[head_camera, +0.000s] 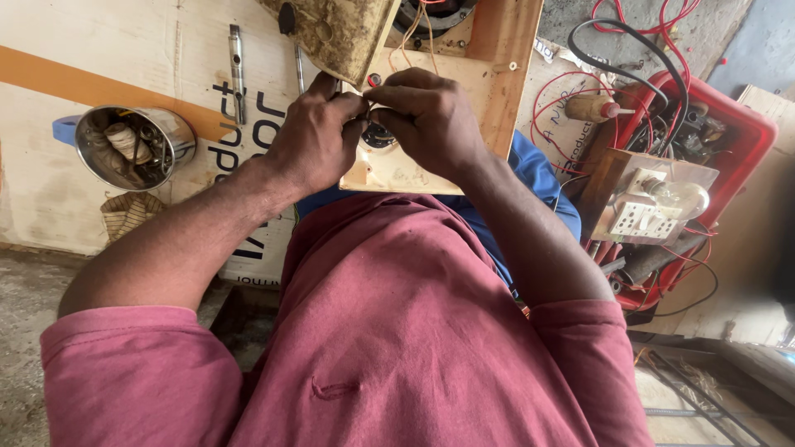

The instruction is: The person is repairing an electronic device by connecting wires to a socket and tightening screws with a screwdriver. They also use a yellow tool to adjust components inside the device.

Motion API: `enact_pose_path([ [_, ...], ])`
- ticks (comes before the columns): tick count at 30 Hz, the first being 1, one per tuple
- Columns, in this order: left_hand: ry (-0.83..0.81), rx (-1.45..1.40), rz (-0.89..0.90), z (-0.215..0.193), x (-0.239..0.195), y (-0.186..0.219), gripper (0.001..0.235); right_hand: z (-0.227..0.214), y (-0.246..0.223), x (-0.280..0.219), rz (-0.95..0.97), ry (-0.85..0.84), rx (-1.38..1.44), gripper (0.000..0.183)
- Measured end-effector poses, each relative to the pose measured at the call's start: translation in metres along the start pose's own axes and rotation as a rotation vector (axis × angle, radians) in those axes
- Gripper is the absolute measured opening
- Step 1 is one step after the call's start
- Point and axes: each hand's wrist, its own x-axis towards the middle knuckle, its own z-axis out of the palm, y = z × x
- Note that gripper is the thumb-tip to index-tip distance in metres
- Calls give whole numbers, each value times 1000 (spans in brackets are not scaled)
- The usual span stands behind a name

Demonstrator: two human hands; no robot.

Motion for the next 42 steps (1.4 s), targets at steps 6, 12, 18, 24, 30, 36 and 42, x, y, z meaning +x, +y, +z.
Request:
enact_pose_path([
  [6, 173, 80, 30, 10, -3, 7, 12, 4, 12, 0, 126, 9, -45, 10],
  [12, 337, 65, 41, 26, -6, 18, 12, 7, 16, -8, 160, 59, -23, 10],
  [18, 333, -55, -341, 35, -7, 29, 10, 11, 19, -10, 159, 104, -4, 11],
  [24, 283, -199, -262, 23, -17, 32, 14, 11, 21, -13, 125, 106, 20, 11],
  [30, 382, 187, 157, 9, -15, 31, 16, 9, 21, -13, 118, 109, 31, 12],
  [36, 373, 236, 247, 6, -14, 31, 17, 9, 20, -13, 139, 104, 58, 13],
  [42, 380, 281, 269, 13, -15, 29, 15, 8, 24, -14, 145, 104, 74, 12],
])
